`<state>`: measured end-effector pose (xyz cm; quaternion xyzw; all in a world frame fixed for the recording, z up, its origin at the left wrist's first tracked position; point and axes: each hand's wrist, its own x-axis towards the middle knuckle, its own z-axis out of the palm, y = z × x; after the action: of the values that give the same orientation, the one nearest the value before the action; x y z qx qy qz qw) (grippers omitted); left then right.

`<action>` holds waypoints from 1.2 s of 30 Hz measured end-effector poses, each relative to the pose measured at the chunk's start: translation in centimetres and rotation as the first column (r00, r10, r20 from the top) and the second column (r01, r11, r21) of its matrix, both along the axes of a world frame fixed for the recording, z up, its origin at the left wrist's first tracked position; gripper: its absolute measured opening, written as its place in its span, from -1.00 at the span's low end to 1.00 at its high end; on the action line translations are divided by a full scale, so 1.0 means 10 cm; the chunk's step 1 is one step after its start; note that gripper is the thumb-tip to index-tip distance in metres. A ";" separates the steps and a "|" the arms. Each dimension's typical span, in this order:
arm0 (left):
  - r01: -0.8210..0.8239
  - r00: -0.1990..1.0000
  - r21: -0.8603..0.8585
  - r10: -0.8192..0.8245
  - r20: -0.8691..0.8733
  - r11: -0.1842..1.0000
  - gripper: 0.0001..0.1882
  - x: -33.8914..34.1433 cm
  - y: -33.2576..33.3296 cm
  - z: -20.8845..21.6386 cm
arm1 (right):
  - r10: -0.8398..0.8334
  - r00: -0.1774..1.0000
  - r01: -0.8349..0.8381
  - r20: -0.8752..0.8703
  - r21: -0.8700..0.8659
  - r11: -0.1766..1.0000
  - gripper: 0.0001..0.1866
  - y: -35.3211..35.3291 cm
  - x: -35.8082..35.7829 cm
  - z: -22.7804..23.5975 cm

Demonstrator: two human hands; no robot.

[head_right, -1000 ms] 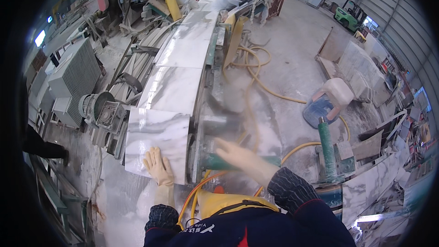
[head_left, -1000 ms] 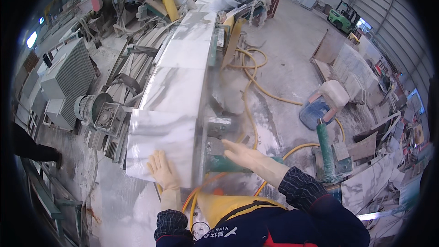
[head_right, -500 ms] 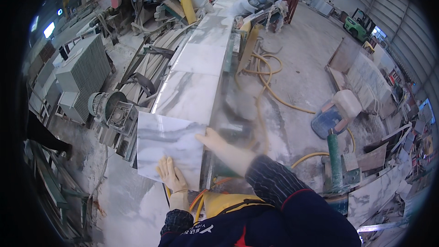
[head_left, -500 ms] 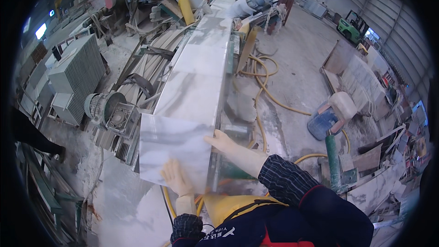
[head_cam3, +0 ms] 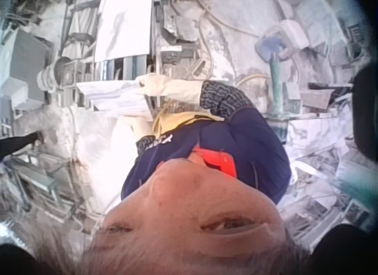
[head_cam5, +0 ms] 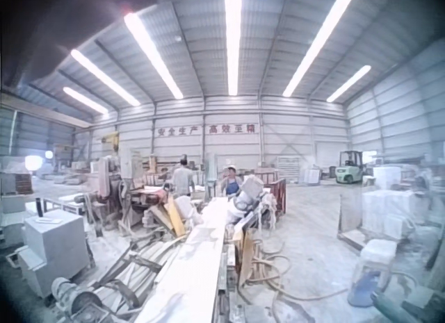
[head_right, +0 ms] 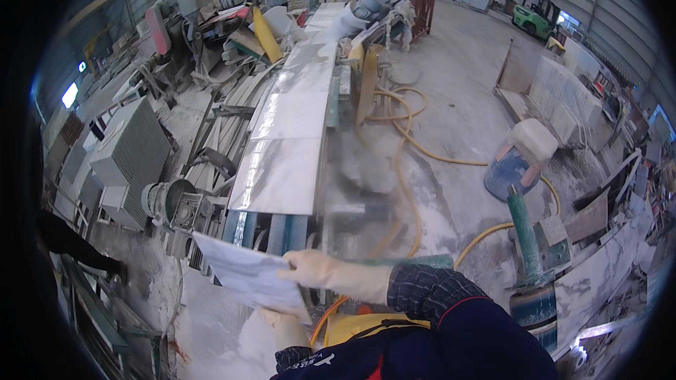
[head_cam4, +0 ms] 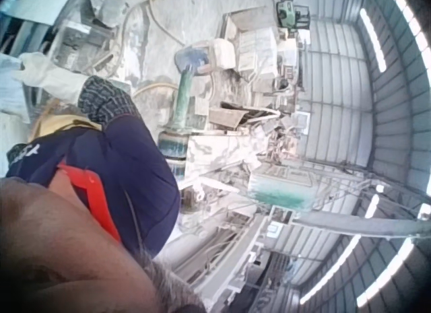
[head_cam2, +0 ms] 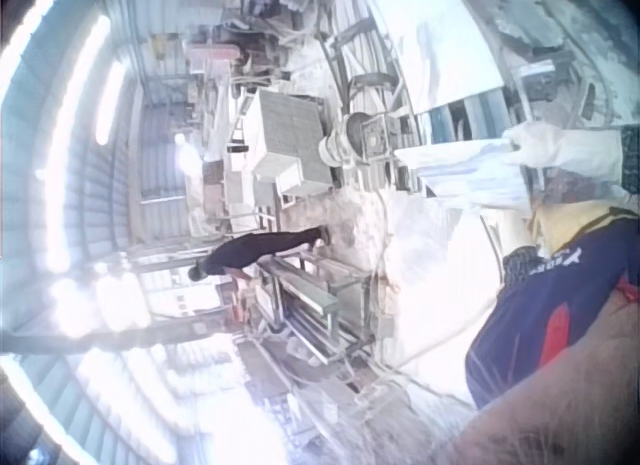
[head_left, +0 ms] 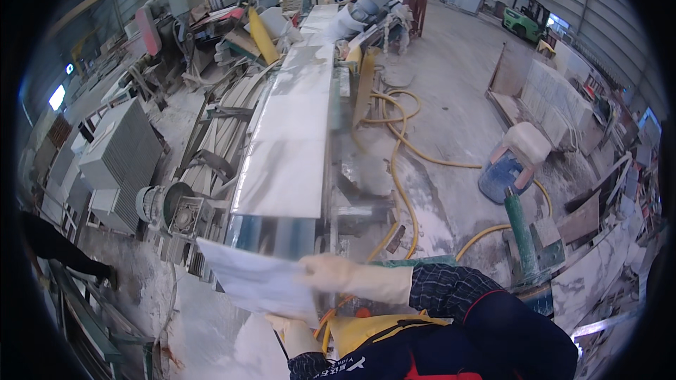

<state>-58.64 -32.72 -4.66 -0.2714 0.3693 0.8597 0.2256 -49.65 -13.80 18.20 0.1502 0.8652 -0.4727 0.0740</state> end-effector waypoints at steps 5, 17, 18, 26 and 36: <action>0.023 0.999 0.126 -0.016 -0.051 0.992 -0.35 0.17 -0.11 0.06 | 0.056 0.991 -0.069 -0.117 -0.103 0.992 -0.33 -0.12 0.28 0.21; 0.046 0.966 -0.285 -0.115 -0.231 0.957 -0.38 0.22 0.29 1.06 | -0.344 0.847 0.251 -0.404 -0.266 0.931 -0.47 0.28 1.74 0.24; 0.096 0.946 -0.262 -0.169 -0.275 0.960 -0.42 0.29 0.41 1.14 | -0.423 0.758 0.267 -0.497 -0.356 0.896 -0.50 0.27 1.96 0.19; 0.607 0.607 -0.270 -0.655 -0.450 0.748 -0.63 1.59 1.51 1.39 | -0.979 0.203 0.834 -0.005 -0.524 0.176 -0.73 -0.06 3.98 -0.47; 0.766 -0.224 -0.640 -0.958 -0.178 -0.060 -0.56 4.21 2.36 1.46 | -0.826 -0.358 0.889 0.434 -0.113 -0.444 -0.48 -1.40 5.90 -0.54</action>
<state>-16.56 -9.12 9.90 0.3431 0.6176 0.3918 0.5894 9.34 -27.79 12.77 0.8061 0.2196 -0.4867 -0.2551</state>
